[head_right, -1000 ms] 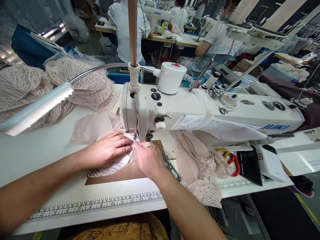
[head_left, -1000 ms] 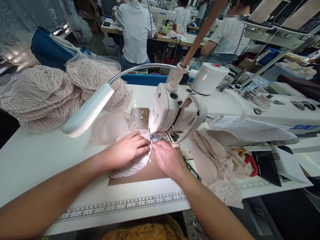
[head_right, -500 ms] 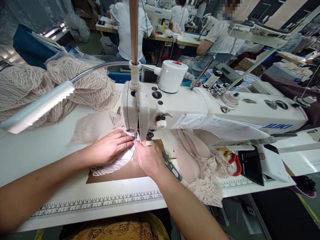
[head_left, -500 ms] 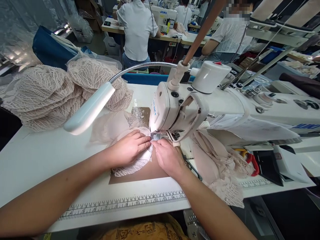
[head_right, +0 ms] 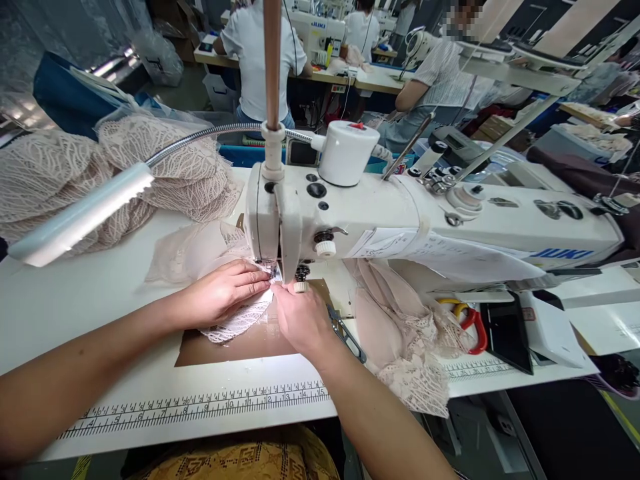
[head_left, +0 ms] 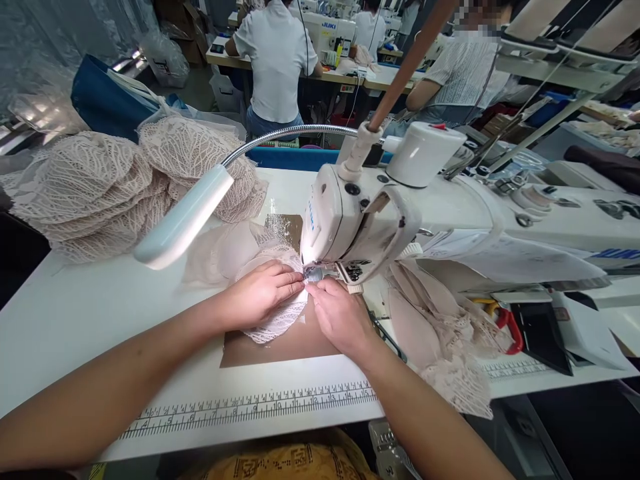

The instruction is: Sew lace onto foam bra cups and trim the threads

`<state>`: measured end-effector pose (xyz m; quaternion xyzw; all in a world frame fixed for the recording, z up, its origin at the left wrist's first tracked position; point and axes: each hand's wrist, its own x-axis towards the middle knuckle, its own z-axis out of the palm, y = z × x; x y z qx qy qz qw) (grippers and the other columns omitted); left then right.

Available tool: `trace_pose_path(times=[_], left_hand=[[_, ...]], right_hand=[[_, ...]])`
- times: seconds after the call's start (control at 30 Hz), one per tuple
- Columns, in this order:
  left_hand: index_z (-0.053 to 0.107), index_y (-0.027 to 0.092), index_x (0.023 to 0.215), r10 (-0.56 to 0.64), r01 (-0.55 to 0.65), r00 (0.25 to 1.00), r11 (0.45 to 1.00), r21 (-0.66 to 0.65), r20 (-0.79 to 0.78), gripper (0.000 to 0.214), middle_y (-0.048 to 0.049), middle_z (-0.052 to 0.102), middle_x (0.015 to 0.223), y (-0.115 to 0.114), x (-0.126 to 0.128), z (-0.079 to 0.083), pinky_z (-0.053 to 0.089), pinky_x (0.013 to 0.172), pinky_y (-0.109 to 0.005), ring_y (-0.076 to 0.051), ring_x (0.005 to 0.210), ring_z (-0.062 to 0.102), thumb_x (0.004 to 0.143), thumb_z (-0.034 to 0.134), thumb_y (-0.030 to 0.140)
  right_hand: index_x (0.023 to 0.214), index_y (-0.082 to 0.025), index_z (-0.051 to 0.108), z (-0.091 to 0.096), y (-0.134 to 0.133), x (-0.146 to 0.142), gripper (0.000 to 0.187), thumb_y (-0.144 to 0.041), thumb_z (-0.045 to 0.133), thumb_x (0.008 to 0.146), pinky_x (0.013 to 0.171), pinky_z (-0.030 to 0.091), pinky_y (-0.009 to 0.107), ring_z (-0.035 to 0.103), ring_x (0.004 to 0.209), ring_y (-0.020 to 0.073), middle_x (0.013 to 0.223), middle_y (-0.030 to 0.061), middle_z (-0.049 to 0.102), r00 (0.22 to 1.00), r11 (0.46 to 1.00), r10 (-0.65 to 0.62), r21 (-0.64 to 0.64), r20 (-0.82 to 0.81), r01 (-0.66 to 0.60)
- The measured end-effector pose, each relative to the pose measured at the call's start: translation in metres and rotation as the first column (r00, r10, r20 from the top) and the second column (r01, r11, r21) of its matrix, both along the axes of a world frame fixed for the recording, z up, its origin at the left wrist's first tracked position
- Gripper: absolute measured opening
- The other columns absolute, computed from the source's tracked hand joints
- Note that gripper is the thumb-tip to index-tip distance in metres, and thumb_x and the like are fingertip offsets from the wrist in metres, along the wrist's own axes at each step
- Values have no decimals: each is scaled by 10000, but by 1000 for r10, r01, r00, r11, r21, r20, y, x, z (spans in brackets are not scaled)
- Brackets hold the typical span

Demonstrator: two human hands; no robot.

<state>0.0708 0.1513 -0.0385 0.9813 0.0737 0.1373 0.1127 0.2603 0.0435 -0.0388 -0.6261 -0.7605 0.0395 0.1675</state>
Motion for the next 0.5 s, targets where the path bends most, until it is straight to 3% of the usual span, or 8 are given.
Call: trace_pose_path(times=[0.2, 0.5], left_hand=[[582, 89, 1267, 49, -49, 999, 999, -2, 3, 360, -160, 610, 1291, 1, 1, 4, 458, 994, -454, -295, 1179, 517, 957, 437, 200], [558, 114, 1303, 107, -106, 994, 994, 20, -15, 405, -161, 584, 1325, 7, -4, -1, 432, 1009, -507, -323, 1187, 514, 936, 478, 266]], right_hand=[[1141, -158, 690, 0, -1, 3, 356, -105, 441, 892, 703, 449, 292, 593, 840, 202, 934, 91, 680, 998, 1000, 25, 1, -53, -25], [1217, -170, 663, -2, 5, -1, 397, -124, 427, 901, 706, 452, 310, 576, 829, 216, 910, 85, 679, 1000, 999, -11, -33, 3, 11]])
